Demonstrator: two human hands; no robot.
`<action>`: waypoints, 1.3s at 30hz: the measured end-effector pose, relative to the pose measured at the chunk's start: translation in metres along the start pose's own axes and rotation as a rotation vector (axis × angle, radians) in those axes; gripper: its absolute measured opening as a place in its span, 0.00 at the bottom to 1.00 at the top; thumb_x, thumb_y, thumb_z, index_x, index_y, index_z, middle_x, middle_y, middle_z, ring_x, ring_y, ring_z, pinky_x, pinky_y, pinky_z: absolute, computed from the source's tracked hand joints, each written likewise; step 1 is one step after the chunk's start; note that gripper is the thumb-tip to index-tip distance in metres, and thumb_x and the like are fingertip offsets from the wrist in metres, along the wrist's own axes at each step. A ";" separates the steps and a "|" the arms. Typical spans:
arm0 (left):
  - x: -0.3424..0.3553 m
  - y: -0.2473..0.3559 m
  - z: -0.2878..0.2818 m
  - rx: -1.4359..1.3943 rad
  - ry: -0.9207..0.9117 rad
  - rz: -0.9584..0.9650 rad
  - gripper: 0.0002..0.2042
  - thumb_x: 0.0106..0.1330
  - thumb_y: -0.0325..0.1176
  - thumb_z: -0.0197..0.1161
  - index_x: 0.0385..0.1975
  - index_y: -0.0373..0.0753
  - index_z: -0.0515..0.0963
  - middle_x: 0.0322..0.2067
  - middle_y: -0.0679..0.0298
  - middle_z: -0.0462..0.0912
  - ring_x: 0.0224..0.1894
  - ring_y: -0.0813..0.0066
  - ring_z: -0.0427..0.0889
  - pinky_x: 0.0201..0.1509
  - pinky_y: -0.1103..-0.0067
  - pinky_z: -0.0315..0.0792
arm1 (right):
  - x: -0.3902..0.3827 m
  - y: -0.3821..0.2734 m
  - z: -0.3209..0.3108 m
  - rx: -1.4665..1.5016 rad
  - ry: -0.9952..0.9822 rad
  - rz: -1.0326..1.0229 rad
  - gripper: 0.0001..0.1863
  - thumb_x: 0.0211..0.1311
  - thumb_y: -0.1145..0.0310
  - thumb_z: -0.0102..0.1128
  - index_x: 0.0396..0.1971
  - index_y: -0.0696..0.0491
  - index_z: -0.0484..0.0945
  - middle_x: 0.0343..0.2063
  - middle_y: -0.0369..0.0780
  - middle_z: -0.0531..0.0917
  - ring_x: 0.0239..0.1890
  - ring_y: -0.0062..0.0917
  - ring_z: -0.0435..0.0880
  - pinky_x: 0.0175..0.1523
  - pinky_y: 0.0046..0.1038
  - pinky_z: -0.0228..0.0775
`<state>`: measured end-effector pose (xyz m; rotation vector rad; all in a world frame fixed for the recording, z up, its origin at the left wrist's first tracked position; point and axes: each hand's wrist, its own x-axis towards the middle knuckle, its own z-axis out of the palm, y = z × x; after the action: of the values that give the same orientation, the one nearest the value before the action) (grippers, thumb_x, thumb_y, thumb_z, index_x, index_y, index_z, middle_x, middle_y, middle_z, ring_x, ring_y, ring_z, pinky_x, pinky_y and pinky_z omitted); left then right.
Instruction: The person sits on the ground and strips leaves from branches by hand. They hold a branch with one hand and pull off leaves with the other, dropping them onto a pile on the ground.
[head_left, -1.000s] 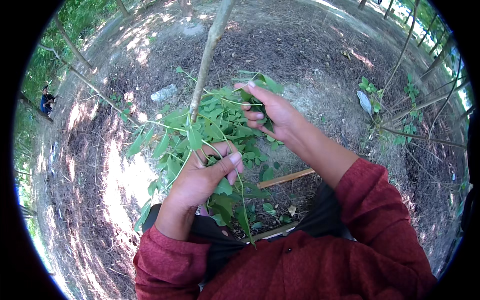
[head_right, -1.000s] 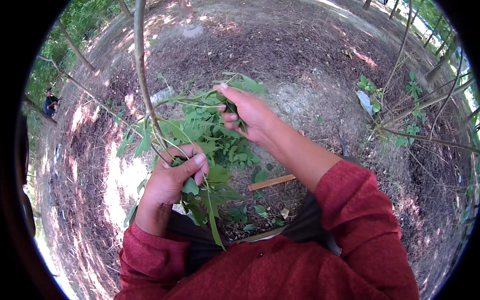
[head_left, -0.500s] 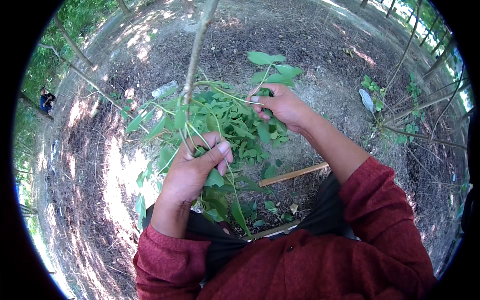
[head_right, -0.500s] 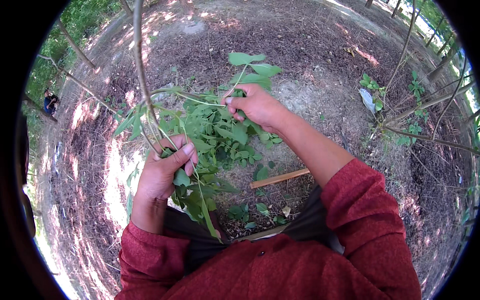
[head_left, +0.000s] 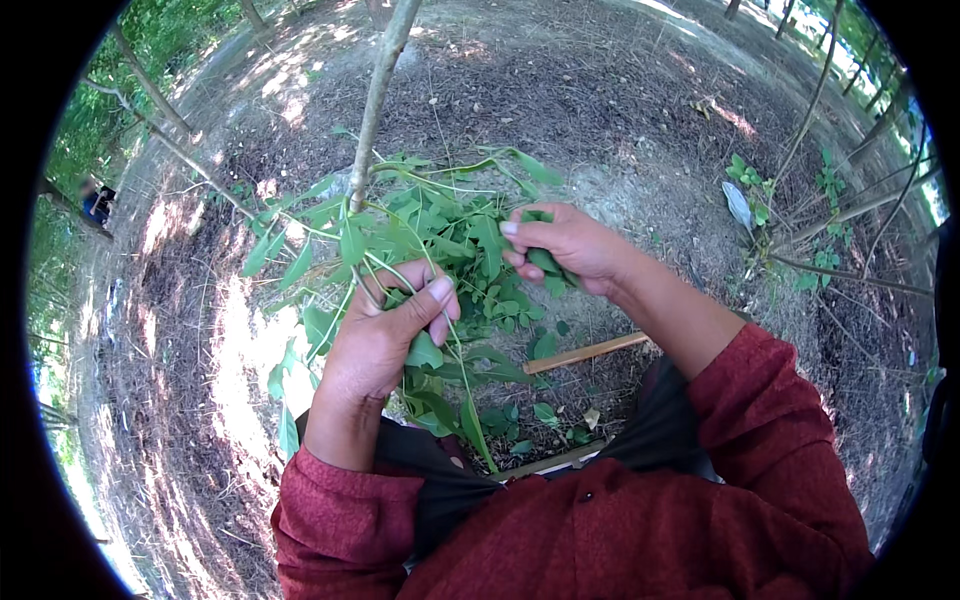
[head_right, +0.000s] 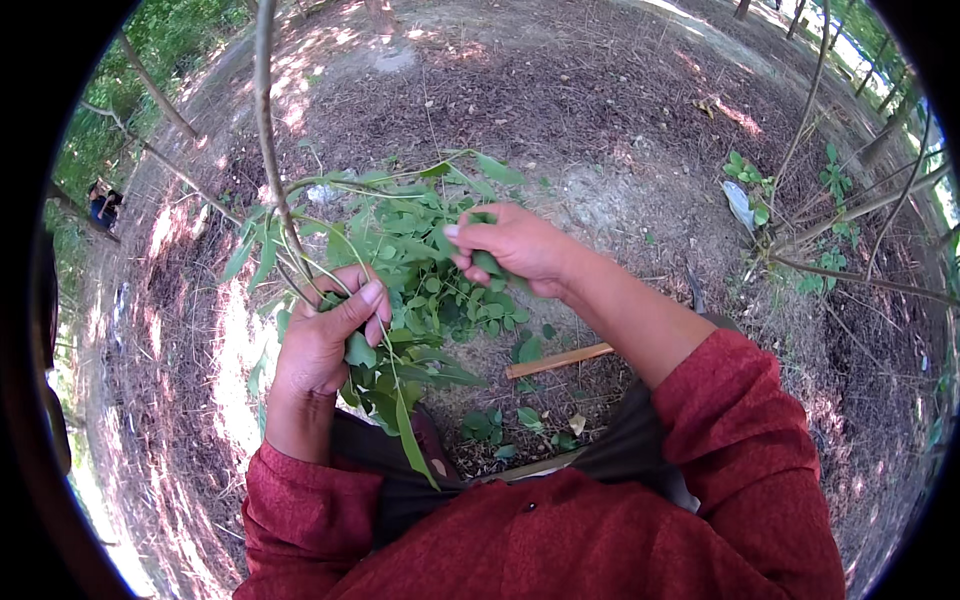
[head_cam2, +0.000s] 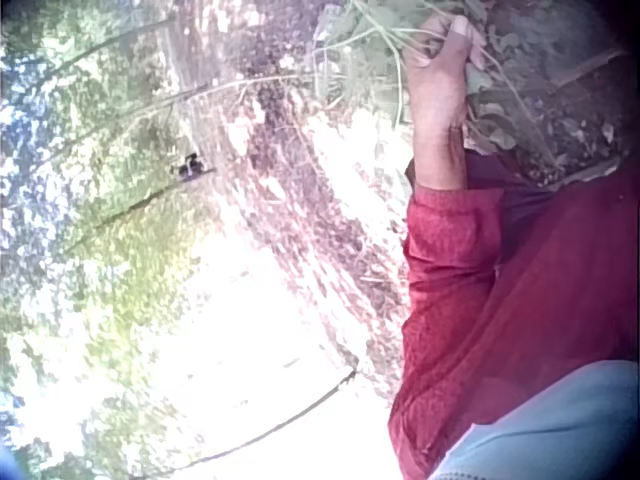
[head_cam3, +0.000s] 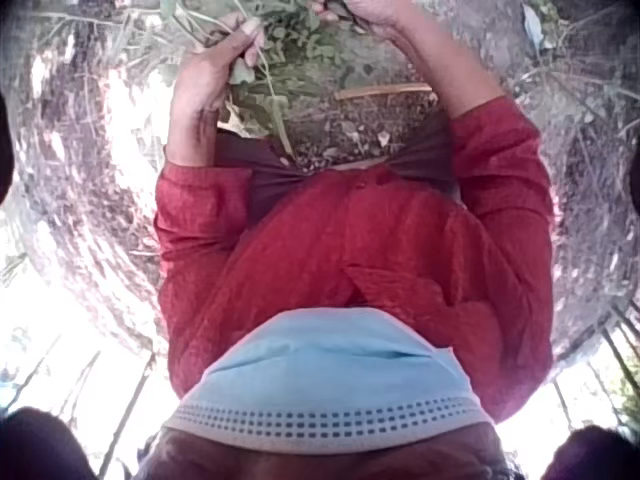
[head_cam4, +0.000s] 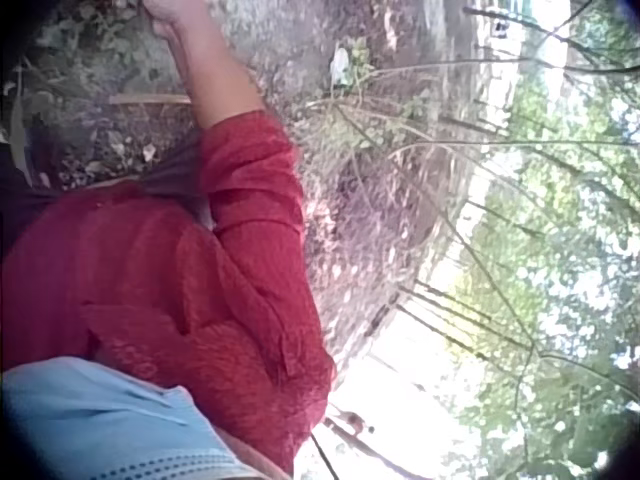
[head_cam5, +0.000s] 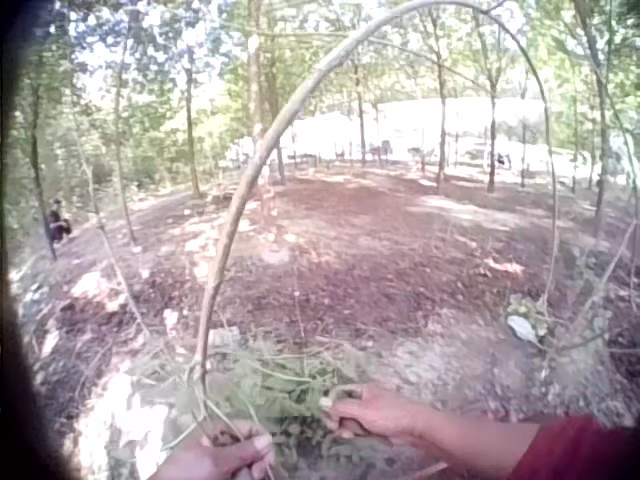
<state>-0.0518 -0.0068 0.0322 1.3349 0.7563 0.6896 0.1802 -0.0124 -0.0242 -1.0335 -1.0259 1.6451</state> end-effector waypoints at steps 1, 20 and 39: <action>0.000 -0.003 -0.003 0.023 -0.047 -0.004 0.09 0.64 0.32 0.58 0.22 0.37 0.74 0.18 0.70 0.73 0.18 0.86 0.68 0.23 0.89 0.60 | 0.000 -0.001 0.009 0.030 0.005 -0.008 0.09 0.64 0.67 0.52 0.26 0.55 0.71 0.22 0.37 0.75 0.20 0.18 0.72 0.25 0.20 0.62; -0.001 -0.011 0.009 0.111 -0.222 -0.055 0.09 0.66 0.30 0.56 0.24 0.35 0.76 0.20 0.70 0.74 0.21 0.85 0.69 0.28 0.86 0.64 | 0.002 0.003 0.032 0.356 -0.106 -0.003 0.08 0.63 0.68 0.53 0.35 0.57 0.76 0.21 0.32 0.72 0.20 0.15 0.68 0.27 0.19 0.64; 0.013 -0.042 0.006 0.226 -0.119 -0.246 0.10 0.66 0.31 0.57 0.23 0.36 0.75 0.18 0.69 0.73 0.20 0.86 0.67 0.24 0.87 0.61 | 0.031 0.020 -0.029 -0.292 0.300 0.111 0.07 0.52 0.74 0.53 0.23 0.60 0.79 0.17 0.39 0.77 0.18 0.22 0.72 0.23 0.28 0.62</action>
<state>-0.0382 -0.0046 -0.0103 1.4432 0.9034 0.3335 0.1950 0.0172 -0.0574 -1.5045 -1.0379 1.3956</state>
